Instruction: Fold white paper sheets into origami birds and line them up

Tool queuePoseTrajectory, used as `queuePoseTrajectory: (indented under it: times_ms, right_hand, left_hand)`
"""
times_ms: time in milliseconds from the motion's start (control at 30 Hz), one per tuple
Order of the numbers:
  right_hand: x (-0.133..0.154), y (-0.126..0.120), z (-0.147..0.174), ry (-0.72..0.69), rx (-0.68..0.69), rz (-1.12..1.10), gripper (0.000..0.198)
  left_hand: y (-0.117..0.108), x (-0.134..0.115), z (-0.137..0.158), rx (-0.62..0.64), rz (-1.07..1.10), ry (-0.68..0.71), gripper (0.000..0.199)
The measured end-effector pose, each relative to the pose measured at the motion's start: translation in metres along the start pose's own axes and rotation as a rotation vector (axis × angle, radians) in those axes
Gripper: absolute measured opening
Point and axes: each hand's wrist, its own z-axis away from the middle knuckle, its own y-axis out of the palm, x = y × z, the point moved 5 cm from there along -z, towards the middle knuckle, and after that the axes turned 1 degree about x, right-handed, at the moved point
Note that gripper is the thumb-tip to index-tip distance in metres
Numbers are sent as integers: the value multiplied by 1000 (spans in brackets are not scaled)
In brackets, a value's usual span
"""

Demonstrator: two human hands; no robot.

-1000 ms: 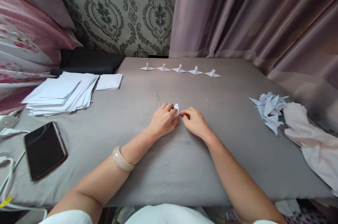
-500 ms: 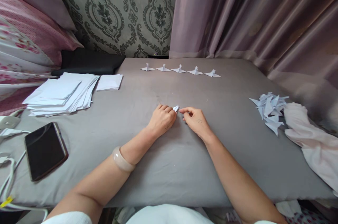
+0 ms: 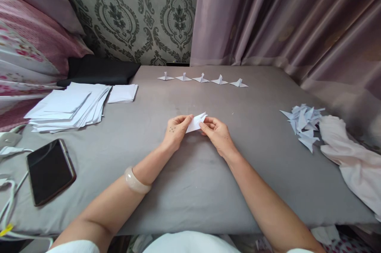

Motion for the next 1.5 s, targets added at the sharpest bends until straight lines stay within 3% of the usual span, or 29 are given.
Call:
queuePoseTrajectory:
  times_ms: [133,300,400,600,767,933,1067,1233,1500]
  right_hand:
    - [-5,-6,-4,3,-23,57,36]
    - [-8,-17,-9,-93,-58,330,33]
    - [-8,-18,-8,-117,-80,500,26]
    - [-7,-12,-4,-220,-94,759,11]
    - [-5,-13,-5,-304,-81,880,11]
    - [4,-13,1,-321,135,928,25]
    - [10,-16,9,-297,250,966,31]
    - [11,-18,9,-284,237,958,17]
    - [9,-18,1,-260,167,916,21]
  left_hand:
    - [4,-2,4,60,-139,0,39]
    - [1,-9,2,61,-544,234,24]
    - [0,-8,3,68,-807,295,19]
    - [4,-7,4,107,-1026,384,13]
    - [7,-6,4,169,-1101,506,9]
    - [15,-8,14,329,-1171,578,30]
    - [14,-12,17,354,-1175,540,33]
    - [11,-15,13,364,-1127,503,20]
    - [7,-11,4,303,-1059,452,18]
